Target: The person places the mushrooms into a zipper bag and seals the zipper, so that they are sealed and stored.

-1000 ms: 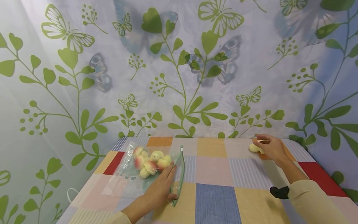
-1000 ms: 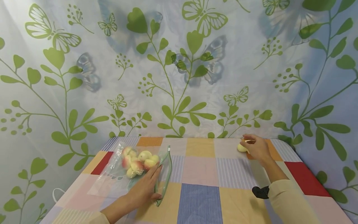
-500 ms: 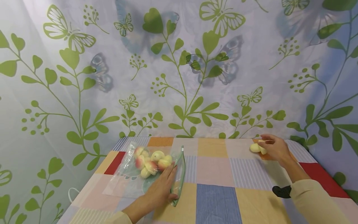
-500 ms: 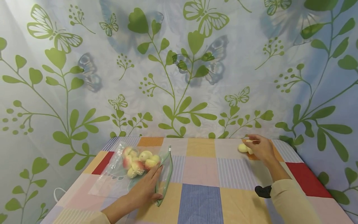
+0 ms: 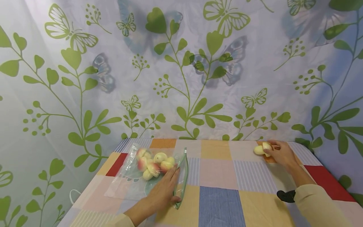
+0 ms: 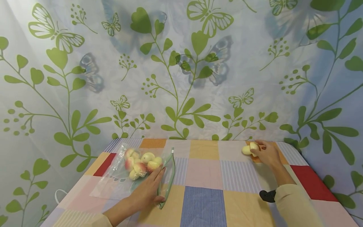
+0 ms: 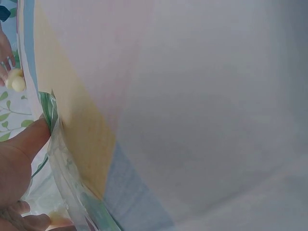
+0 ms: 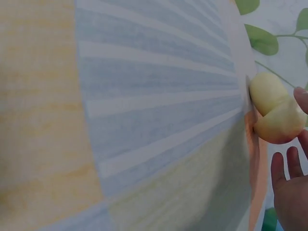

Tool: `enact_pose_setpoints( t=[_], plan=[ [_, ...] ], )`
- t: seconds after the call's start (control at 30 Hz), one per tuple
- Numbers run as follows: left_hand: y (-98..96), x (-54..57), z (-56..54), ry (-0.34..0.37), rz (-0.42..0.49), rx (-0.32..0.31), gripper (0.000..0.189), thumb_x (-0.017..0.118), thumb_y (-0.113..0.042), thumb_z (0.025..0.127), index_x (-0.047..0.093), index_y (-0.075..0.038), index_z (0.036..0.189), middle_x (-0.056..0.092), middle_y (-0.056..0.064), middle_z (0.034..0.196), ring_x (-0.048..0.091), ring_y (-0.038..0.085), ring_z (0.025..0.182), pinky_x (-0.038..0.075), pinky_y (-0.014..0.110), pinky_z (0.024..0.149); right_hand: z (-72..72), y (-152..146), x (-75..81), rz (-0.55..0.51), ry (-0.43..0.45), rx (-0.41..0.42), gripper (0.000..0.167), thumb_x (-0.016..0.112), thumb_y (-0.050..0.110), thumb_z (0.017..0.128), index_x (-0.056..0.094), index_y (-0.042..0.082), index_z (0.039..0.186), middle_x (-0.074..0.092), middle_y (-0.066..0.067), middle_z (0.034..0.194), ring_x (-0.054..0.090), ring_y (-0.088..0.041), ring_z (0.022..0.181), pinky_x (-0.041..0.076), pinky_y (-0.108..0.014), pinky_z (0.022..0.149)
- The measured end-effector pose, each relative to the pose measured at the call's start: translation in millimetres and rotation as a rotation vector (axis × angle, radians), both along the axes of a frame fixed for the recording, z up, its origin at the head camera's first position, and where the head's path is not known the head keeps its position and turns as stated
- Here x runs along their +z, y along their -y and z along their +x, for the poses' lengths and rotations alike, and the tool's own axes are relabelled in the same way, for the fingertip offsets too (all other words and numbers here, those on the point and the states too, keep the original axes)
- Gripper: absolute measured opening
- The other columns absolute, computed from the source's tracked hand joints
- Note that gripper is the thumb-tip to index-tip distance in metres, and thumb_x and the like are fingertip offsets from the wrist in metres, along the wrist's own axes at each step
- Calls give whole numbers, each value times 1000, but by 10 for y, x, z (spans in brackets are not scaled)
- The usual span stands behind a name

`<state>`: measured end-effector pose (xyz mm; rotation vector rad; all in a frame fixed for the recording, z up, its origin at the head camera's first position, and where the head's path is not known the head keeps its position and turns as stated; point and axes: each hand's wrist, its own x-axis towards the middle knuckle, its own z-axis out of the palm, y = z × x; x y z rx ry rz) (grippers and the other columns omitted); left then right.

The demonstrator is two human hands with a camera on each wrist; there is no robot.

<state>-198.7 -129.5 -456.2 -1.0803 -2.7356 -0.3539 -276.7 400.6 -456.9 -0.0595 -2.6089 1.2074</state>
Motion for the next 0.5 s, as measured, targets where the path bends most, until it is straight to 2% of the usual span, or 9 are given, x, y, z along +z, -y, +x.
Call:
enact_pose_setpoints(
  t=[0.07, 0.2, 0.27, 0.5],
  plan=[
    [2, -2, 1, -16, 5, -7, 112, 93, -32, 72, 30, 12, 154, 28, 32, 161, 35, 42, 146, 38, 47, 114, -8, -10, -36, -1, -12, 1, 66, 73, 28, 99, 47, -11, 146, 45, -37, 142, 43, -56, 128, 47, -39, 86],
    [7, -2, 1, -47, 11, -20, 113, 93, -32, 70, 31, 14, 153, 30, 33, 159, 37, 43, 145, 39, 48, 113, -12, -18, -91, -27, -10, 23, 69, 74, 24, 98, 43, -13, 148, 44, -39, 142, 45, -57, 128, 47, -15, 75],
    [10, -2, 3, -46, 7, -20, 113, 93, -33, 71, 31, 13, 153, 29, 32, 160, 36, 43, 145, 39, 48, 113, -15, -20, -114, -47, 2, 38, 69, 73, 22, 99, 40, -14, 149, 43, -40, 142, 46, -57, 128, 47, -10, 70],
    [1, -3, -6, 1, -18, 9, 113, 91, -34, 74, 28, 11, 156, 25, 30, 163, 31, 40, 148, 35, 46, 116, -32, -25, -171, -42, 14, 11, 69, 74, 25, 98, 42, -11, 148, 49, -37, 139, 53, -48, 120, 46, -13, 68]
  ],
)
